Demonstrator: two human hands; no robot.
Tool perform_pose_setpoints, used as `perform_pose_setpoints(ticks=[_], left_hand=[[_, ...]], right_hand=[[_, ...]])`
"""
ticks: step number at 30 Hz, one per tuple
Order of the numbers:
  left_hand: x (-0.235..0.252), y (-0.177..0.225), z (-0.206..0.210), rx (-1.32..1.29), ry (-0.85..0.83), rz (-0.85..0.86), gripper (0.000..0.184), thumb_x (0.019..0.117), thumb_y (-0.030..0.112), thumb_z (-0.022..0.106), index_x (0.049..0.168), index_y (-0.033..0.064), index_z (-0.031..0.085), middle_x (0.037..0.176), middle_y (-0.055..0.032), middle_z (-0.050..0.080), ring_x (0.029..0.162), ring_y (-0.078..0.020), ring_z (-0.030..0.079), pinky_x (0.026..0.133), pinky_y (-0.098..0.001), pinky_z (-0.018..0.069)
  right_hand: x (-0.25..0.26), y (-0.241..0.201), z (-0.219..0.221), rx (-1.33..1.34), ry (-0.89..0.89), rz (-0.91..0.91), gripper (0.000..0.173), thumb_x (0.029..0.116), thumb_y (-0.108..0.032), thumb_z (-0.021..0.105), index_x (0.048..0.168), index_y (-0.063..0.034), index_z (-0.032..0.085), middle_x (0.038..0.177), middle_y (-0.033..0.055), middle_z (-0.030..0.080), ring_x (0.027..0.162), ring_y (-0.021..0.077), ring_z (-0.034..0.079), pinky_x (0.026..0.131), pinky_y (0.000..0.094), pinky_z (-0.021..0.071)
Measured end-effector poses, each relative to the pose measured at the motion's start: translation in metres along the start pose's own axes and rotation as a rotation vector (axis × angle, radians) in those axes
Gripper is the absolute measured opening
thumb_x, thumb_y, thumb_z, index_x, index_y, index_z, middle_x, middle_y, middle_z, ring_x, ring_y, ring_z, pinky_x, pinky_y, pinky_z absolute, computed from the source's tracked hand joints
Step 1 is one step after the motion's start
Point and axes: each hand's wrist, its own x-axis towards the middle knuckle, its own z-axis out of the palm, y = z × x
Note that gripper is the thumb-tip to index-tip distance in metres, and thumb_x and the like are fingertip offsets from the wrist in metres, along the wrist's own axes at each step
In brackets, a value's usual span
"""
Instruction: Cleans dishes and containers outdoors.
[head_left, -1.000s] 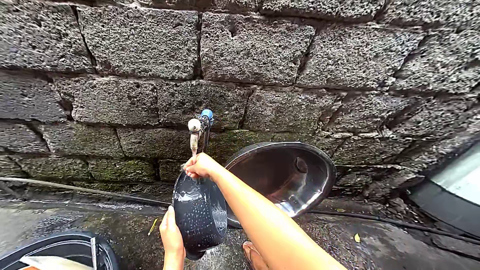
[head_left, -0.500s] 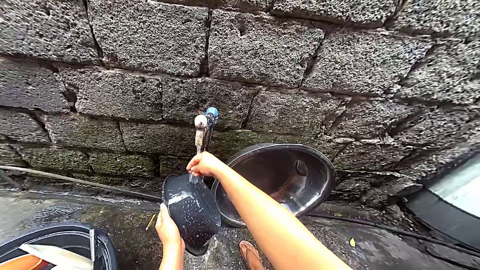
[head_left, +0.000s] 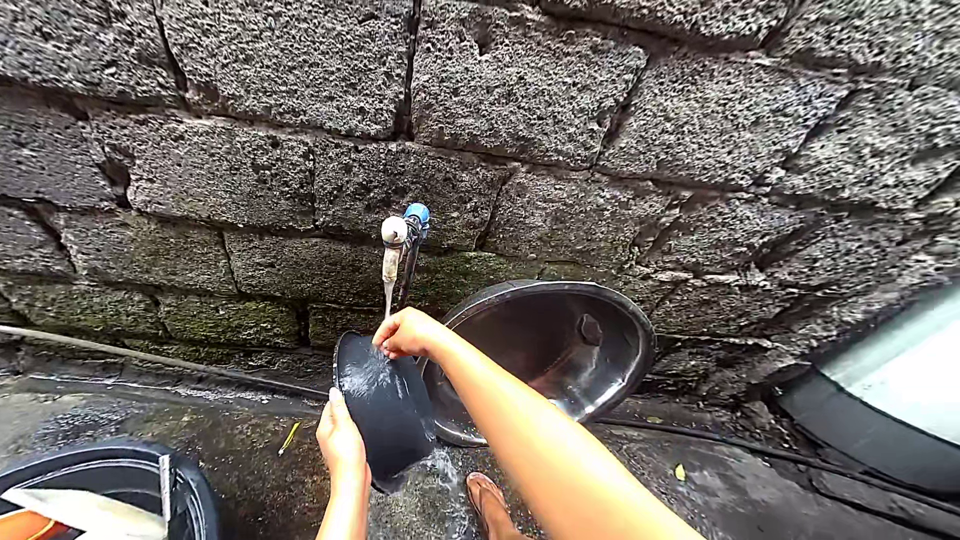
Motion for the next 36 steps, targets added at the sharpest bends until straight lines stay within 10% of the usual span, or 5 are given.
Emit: perform_pose_setpoints(ticks=[9, 18, 23, 30, 36], left_hand=[[0.003, -0.002, -0.014, 0.003, -0.086, 0.158, 0.044, 0.1112, 0.024, 0.042, 0.088, -0.0030, 0.069, 0.073, -0.0027, 0.065, 0.071, -0.0037, 0.065, 0.073, -0.0243, 0.0547], [0.014, 0.013, -0.034, -0.185, 0.052, -0.055, 0.055, 0.1127, 0.040, 0.030, 0.124, -0.0033, 0.062, 0.113, -0.0164, 0.068, 0.104, -0.0182, 0.068, 0.092, -0.0390, 0.0557], [0.023, 0.013, -0.047, -0.347, 0.165, -0.184, 0.061, 0.1109, 0.050, 0.026, 0.135, 0.0011, 0.055, 0.126, -0.0174, 0.064, 0.114, -0.0243, 0.065, 0.095, -0.0480, 0.0542], [0.032, 0.000, -0.056, -0.420, 0.278, -0.231, 0.064, 0.1112, 0.051, 0.021, 0.144, 0.0017, 0.046, 0.139, -0.0209, 0.055, 0.125, -0.0293, 0.058, 0.101, -0.0519, 0.0500], [0.026, -0.018, -0.055, -0.281, 0.294, -0.285, 0.065, 0.1114, 0.050, 0.020, 0.148, 0.0022, 0.044, 0.147, -0.0212, 0.050, 0.134, -0.0306, 0.052, 0.107, -0.0537, 0.0450]], right_hand=[[-0.002, 0.003, -0.005, -0.243, 0.104, -0.336, 0.029, 0.1011, -0.012, 0.064, 0.127, 0.0006, 0.066, 0.118, 0.0197, 0.069, 0.110, 0.0288, 0.066, 0.101, 0.0463, 0.0495], [0.021, 0.017, -0.005, -0.183, 0.247, -0.265, 0.052, 0.1120, -0.043, 0.035, 0.124, -0.0054, 0.069, 0.125, 0.0217, 0.067, 0.124, 0.0384, 0.061, 0.101, 0.0658, 0.0432], [0.024, 0.054, -0.017, 0.054, 0.306, -0.139, 0.061, 0.1134, -0.043, 0.023, 0.142, -0.0023, 0.058, 0.147, 0.0236, 0.055, 0.142, 0.0375, 0.047, 0.117, 0.0607, 0.0315], [0.015, 0.153, 0.062, 0.669, 0.271, 0.055, 0.056, 0.1130, -0.044, 0.027, 0.147, -0.0042, 0.046, 0.128, 0.0225, 0.063, 0.111, 0.0322, 0.066, 0.093, 0.0498, 0.0547], [-0.028, 0.176, 0.132, 1.523, 0.176, 0.192, 0.043, 0.1146, -0.031, 0.028, 0.151, -0.0091, 0.034, 0.109, 0.0153, 0.066, 0.089, 0.0235, 0.069, 0.077, 0.0388, 0.0576]])
